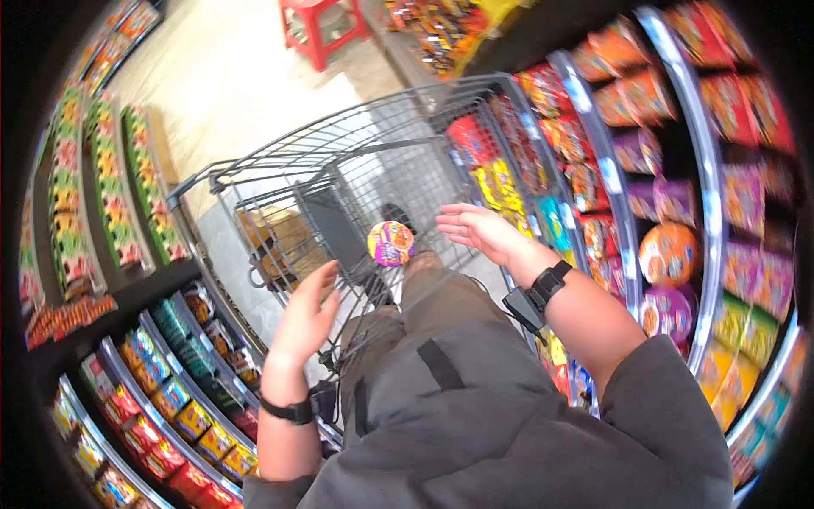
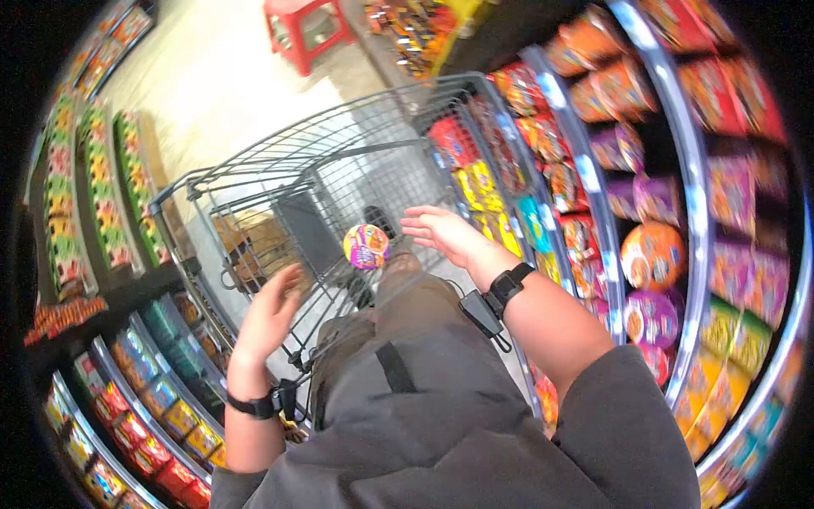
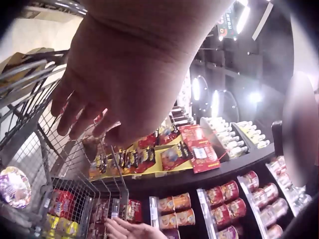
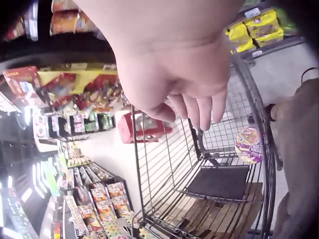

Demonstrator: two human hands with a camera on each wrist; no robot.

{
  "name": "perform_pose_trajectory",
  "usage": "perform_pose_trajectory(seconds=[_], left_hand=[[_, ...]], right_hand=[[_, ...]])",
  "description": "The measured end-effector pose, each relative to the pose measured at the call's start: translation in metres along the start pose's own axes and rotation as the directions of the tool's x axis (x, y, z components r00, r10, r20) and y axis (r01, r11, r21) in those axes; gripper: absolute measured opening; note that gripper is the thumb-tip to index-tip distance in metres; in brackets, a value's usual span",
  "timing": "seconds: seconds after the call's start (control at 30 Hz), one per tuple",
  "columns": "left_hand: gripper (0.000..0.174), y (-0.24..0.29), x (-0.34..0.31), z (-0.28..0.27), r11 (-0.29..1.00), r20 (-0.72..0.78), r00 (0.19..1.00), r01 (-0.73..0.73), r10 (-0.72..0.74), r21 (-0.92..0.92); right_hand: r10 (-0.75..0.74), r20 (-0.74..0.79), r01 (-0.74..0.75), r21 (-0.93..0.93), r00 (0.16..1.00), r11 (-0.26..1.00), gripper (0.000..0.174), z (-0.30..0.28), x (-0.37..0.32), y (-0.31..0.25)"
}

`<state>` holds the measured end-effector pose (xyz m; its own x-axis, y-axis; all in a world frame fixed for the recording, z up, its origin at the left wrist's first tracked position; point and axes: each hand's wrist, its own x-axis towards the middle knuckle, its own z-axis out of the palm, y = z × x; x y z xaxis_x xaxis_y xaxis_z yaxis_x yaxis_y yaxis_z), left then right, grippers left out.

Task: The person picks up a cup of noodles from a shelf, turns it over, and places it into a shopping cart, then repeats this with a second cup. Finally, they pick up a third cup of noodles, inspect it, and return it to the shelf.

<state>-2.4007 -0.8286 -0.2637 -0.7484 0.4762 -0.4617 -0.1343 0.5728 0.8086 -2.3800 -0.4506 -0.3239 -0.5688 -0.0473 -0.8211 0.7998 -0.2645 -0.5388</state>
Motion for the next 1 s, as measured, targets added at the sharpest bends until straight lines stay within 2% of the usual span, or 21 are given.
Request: perform_pose_trajectory(seconds=[0.07, 0.13, 0.27, 0.33, 0.47, 0.67, 0.77, 0.87, 0.9, 0.93, 1.0], left_hand=[[0.046, 0.008, -0.022, -0.013, 0.995, -0.013, 0.999, 0.033, -0.034, -0.097], [0.044, 0.004, -0.036, -0.020, 0.996, -0.025, 1.000, 0.017, -0.019, -0.084], [0.042, 0.006, -0.039, -0.021, 0.997, 0.027, 0.998, -0.048, 0.050, -0.068], [0.044, 0.024, -0.033, -0.014, 0.998, 0.105, 0.994, -0.021, 0.027, -0.059], [0.044, 0.083, -0.029, 0.005, 0.989, 0.210, 0.967, -0.147, 0.147, -0.017], [0.045, 0.177, -0.035, 0.046, 0.925, 0.318, 0.893, -0.366, 0.319, 0.099], [0.044, 0.210, -0.032, 0.077, 0.898, 0.353, 0.855, -0.432, 0.379, 0.082], [0.044, 0.243, -0.032, 0.122, 0.884, 0.353, 0.840, -0.462, 0.413, 0.065], [0.043, 0.253, -0.033, 0.138, 0.860, 0.348, 0.818, -0.507, 0.458, 0.060], [0.043, 0.265, -0.033, 0.154, 0.834, 0.343, 0.795, -0.549, 0.500, 0.057], [0.042, 0.292, -0.045, 0.199, 0.826, 0.336, 0.787, -0.561, 0.517, 0.045]], right_hand=[[-0.082, 0.044, 0.078, 0.088, 0.996, 0.993, 0.044, -0.011, -0.054, 0.009], [-0.133, -0.036, 0.137, 0.145, 0.990, 0.980, 0.043, -0.028, -0.098, 0.034], [-0.119, -0.188, 0.170, 0.285, 0.975, 0.943, 0.041, -0.046, -0.187, 0.081], [-0.120, -0.295, 0.222, 0.345, 0.948, 0.912, 0.041, -0.050, -0.220, 0.104], [-0.211, -0.387, 0.378, 0.430, 0.898, 0.820, 0.040, -0.064, -0.269, 0.142], [-0.396, -0.470, 0.598, 0.439, 0.789, 0.670, 0.042, -0.080, -0.350, 0.169], [-0.449, -0.513, 0.670, 0.422, 0.732, 0.610, 0.044, -0.100, -0.392, 0.191], [-0.471, -0.559, 0.720, 0.405, 0.683, 0.563, 0.046, -0.121, -0.438, 0.221], [-0.475, -0.588, 0.744, 0.389, 0.655, 0.543, 0.048, -0.128, -0.453, 0.230], [-0.473, -0.583, 0.740, 0.399, 0.660, 0.541, 0.048, -0.134, -0.471, 0.239], [-0.476, -0.653, 0.793, 0.350, 0.589, 0.499, 0.051, -0.150, -0.515, 0.261]])
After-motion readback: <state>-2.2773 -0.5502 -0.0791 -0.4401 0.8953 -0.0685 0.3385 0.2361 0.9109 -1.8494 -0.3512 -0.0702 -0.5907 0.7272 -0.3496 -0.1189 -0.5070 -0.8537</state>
